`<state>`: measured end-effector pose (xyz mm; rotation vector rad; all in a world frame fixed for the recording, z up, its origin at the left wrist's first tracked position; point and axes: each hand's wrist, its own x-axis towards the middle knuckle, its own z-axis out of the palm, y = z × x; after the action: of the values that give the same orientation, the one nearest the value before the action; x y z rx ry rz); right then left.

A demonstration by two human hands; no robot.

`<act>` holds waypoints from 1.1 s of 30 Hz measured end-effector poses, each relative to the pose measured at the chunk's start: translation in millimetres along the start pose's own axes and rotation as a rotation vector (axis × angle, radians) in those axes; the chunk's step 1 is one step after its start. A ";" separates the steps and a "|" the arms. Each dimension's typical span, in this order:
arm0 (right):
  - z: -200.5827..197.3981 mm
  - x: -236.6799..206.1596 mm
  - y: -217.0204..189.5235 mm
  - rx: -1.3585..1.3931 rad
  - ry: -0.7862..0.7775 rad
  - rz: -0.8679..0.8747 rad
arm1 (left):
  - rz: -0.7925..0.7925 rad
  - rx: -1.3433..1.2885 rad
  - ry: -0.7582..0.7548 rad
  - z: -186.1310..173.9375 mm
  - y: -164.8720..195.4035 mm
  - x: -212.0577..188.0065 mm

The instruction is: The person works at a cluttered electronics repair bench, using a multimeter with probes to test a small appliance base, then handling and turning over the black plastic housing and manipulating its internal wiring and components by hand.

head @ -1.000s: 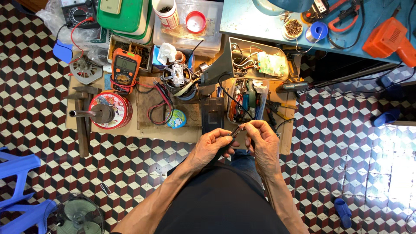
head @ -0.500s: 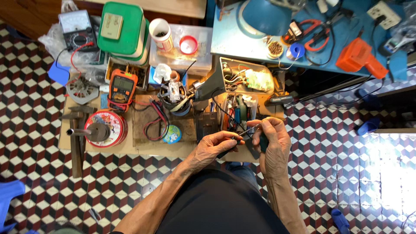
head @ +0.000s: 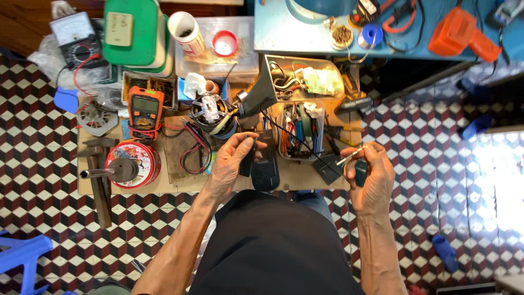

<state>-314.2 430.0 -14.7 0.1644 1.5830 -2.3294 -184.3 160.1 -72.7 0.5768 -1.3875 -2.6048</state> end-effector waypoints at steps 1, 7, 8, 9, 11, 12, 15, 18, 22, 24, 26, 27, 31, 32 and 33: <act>-12.4 -7.3 6.6 0.003 0.043 0.012 | -0.021 -0.005 0.007 -3.1 -3.7 -1.9; -105.2 -57.0 31.0 0.158 0.281 0.020 | -0.128 -0.013 -0.004 11.3 -22.3 -11.9; -119.3 -60.2 37.3 0.188 0.290 0.023 | -0.135 0.013 0.000 16.9 -23.8 -13.3; -130.9 -61.0 46.5 0.103 0.349 0.054 | -0.143 0.041 0.002 22.7 -25.3 -14.3; -148.2 -59.8 69.5 -0.065 0.464 0.128 | -0.156 0.034 0.000 35.6 -30.5 -16.1; -152.1 -56.3 84.7 -0.138 0.500 0.222 | -0.159 0.033 0.001 42.0 -33.7 -17.2; -147.7 -31.6 133.3 -0.288 0.561 0.391 | -0.188 0.176 0.005 57.0 -44.2 -21.9; -134.3 -8.5 158.9 -0.603 0.508 0.331 | -0.233 0.311 -0.024 66.2 -51.2 -35.5; -113.5 17.2 158.7 -1.068 0.570 0.316 | -0.136 0.440 -0.083 81.2 -57.9 -53.3; -105.2 26.2 151.5 -1.246 0.573 0.317 | -0.103 0.524 -0.103 87.5 -58.4 -56.8; -98.1 35.2 145.6 -1.335 0.561 0.315 | 0.001 0.675 -0.120 90.1 -56.4 -55.8; -95.1 38.9 143.9 -1.387 0.539 0.337 | 0.049 0.749 -0.131 90.5 -54.8 -55.8; -89.1 50.6 147.0 -1.483 0.519 0.428 | 0.142 0.794 -0.146 88.7 -53.8 -55.0; -88.5 53.4 150.0 -1.476 0.524 0.446 | 0.128 0.800 -0.139 87.6 -55.4 -53.9; -88.3 55.8 153.4 -1.502 0.506 0.440 | 0.113 0.805 -0.132 86.2 -57.4 -53.2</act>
<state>-324.4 448.9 -199.0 0.6346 2.6734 -0.3949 -165.9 274.6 -62.2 0.3790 -2.4269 -1.9434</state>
